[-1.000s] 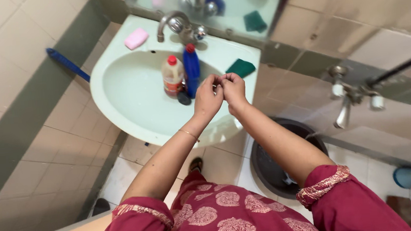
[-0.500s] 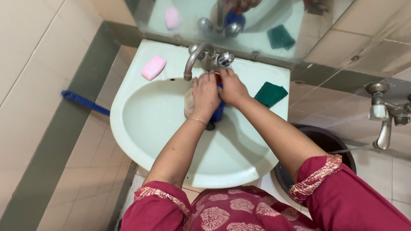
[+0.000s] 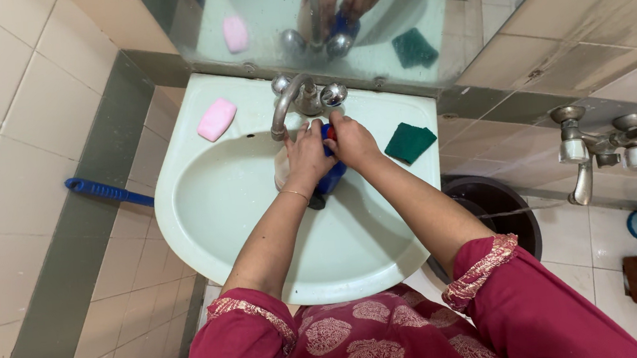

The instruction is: The person moves a bucket containing cleaning supplies, then uses a handheld shower head to rinse the floor and a squat toilet. They also handle a plastic jug, a sponge, and a bottle of toilet cleaner, placing items on the sink and floor.

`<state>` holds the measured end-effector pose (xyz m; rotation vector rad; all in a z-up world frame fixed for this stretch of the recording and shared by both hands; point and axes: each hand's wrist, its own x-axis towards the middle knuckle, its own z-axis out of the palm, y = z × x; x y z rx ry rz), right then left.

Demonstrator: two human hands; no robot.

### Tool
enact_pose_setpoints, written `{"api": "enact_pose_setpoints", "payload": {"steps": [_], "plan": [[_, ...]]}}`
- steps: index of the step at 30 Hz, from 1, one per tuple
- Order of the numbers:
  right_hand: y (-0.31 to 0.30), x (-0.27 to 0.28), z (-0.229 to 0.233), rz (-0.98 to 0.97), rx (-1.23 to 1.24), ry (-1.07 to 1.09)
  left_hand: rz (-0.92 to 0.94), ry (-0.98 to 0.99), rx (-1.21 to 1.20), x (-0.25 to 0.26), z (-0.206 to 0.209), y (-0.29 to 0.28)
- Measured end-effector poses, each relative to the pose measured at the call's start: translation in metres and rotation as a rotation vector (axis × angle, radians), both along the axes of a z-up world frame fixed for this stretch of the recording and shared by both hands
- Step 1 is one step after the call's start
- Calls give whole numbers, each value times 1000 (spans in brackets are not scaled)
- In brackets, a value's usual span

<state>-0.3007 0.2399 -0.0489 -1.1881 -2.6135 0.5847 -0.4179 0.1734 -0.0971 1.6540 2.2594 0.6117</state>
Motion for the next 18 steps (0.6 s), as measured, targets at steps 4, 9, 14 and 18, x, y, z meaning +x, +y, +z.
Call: {"api": "enact_pose_setpoints", "payload": {"steps": [4, 9, 14, 18], "plan": [[-5, 12, 3, 37, 5, 97, -29, 126, 0, 7, 3, 4], [-10, 25, 37, 38, 32, 198, 58, 67, 55, 21, 23, -2], [0, 52, 101, 6, 53, 279, 92, -165, 264, 51, 56, -23], [-5, 70, 137, -55, 119, 305, 28, -274, 190, 68, 64, -17]]}}
